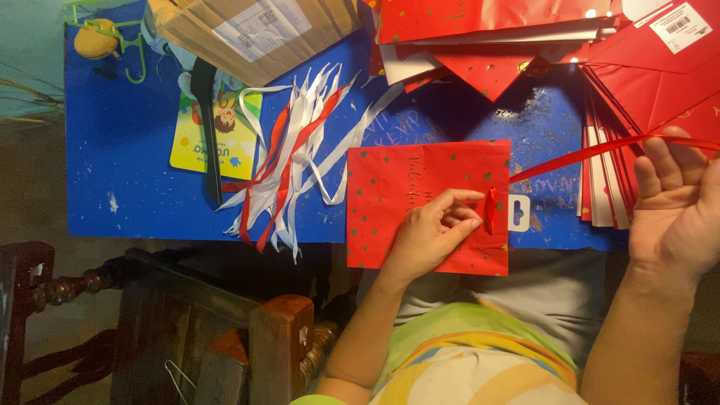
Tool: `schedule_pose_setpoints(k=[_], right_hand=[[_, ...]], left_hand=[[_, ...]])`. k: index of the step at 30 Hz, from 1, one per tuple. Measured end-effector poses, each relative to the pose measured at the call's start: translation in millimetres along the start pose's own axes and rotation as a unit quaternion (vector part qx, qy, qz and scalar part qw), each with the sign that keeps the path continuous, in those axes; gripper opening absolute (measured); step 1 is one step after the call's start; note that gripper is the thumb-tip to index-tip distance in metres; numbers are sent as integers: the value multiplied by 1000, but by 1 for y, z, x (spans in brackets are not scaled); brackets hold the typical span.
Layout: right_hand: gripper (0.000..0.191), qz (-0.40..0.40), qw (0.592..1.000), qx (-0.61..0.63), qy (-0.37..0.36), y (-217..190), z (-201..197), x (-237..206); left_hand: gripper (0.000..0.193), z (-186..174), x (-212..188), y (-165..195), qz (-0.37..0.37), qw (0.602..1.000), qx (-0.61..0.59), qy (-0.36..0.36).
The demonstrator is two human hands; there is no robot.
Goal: The person threads white and red ribbons through the plastic handles of red gift bags and ties them into knots. They repeat this process on multiple bags, stacking the finished ones on the table.
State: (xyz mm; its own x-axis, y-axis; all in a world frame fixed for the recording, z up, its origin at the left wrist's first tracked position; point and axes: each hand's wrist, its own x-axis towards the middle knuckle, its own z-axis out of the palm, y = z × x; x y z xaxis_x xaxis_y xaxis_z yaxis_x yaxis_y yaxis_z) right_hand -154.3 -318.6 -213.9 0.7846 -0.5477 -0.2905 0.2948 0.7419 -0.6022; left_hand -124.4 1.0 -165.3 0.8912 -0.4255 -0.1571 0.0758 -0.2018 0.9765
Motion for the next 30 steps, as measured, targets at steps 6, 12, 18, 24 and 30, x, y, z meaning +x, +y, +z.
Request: schedule_pose_setpoints(k=[6, 12, 18, 24, 30], right_hand=[[40, -6, 999, -26, -35, 7, -39, 6], [29, 28, 998, 45, -33, 6, -38, 1], [26, 75, 980, 8, -183, 17, 16, -36], [8, 110, 876, -333, -332, 52, 72, -75], [15, 53, 688, -590, -419, 55, 96, -89]], left_hand=[[57, 20, 1, 15, -86, 967, 235, 38], [74, 42, -2, 17, 92, 927, 351, 99], [47, 23, -10, 22, -42, 992, 117, 21], [37, 18, -25, 41, 49, 994, 51, 88], [37, 2, -45, 65, 164, 975, 74, 133]])
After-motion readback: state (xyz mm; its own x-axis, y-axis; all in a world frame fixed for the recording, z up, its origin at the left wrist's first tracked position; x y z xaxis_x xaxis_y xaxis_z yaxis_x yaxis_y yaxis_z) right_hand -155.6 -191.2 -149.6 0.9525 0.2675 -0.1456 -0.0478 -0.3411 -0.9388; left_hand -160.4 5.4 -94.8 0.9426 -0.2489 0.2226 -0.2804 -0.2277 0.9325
